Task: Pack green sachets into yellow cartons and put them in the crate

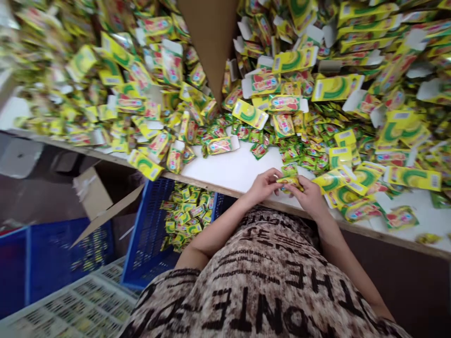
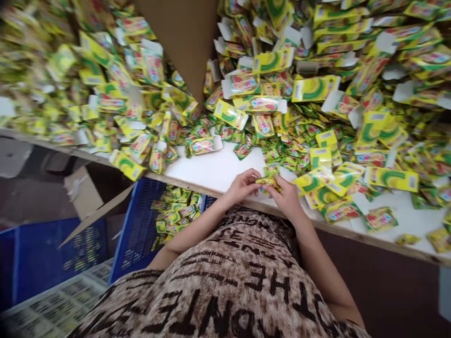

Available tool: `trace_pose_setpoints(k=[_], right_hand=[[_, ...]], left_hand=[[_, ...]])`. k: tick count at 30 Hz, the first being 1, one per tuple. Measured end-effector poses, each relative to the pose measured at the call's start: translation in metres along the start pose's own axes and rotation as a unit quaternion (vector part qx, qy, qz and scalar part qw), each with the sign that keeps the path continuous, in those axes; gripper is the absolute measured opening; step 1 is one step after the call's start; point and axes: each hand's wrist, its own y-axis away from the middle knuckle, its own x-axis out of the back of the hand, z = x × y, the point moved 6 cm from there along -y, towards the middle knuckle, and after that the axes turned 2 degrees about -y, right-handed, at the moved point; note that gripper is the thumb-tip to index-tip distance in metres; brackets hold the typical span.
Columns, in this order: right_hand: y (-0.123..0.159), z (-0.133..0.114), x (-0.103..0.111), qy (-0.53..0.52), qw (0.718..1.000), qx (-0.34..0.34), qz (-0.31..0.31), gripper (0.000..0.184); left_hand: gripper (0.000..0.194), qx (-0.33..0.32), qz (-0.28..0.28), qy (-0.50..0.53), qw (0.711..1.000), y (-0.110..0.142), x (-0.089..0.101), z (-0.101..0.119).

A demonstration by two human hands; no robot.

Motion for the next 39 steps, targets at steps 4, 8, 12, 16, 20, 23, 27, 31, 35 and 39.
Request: trace_pose_setpoints(k=[4,8,12,16,20,23,27,31,35,39], right_hand=[[0.002,0.003,-0.006,0.093,0.995,0.029,-0.01,0.024],[0.011,0.005,-0.019,0.134,0.987,0.086,-0.03,0.024],[0.012,0.014,-0.02,0.121,0.99,0.067,-0.023,0.021],[0.005,0.03,-0.01,0.025,0.999,-0.041,-0.016,0.031],[-0.001,0.031,0.001,-0.171,0.978,-0.116,0.039,0.03],[-0.008,0.007,0.02,-0.185,0.967,-0.052,0.165,0.029],[-0.014,-0.033,0.028,0.001,0.969,0.089,0.23,0.019],[-0.016,-0.045,0.016,0.165,0.964,0.138,0.158,0.014],[-0.022,-0.043,0.012,0.236,0.967,0.078,0.046,0.012],[-0.026,-0.051,0.008,0.242,0.958,0.088,-0.127,0.009]], left_hand=[[0.015,-0.075,0.064,-0.243,0.965,0.0,0.032,0.021],[0.042,-0.142,0.217,-0.464,0.847,0.002,0.113,0.072],[0.061,-0.058,0.259,-0.602,0.753,-0.002,0.182,0.09],[0.049,-0.082,0.261,-0.614,0.74,0.004,0.181,0.092],[0.055,-0.098,0.223,-0.495,0.834,0.011,0.122,0.074],[0.062,-0.09,0.107,-0.406,0.903,0.004,0.054,0.047],[0.056,-0.099,0.093,-0.39,0.911,-0.005,-0.002,0.027],[0.049,-0.09,0.147,-0.383,0.907,-0.003,-0.012,0.018],[0.046,-0.104,0.164,-0.374,0.907,0.005,-0.013,0.015],[0.039,-0.05,0.131,-0.305,0.942,0.006,-0.006,0.009]])
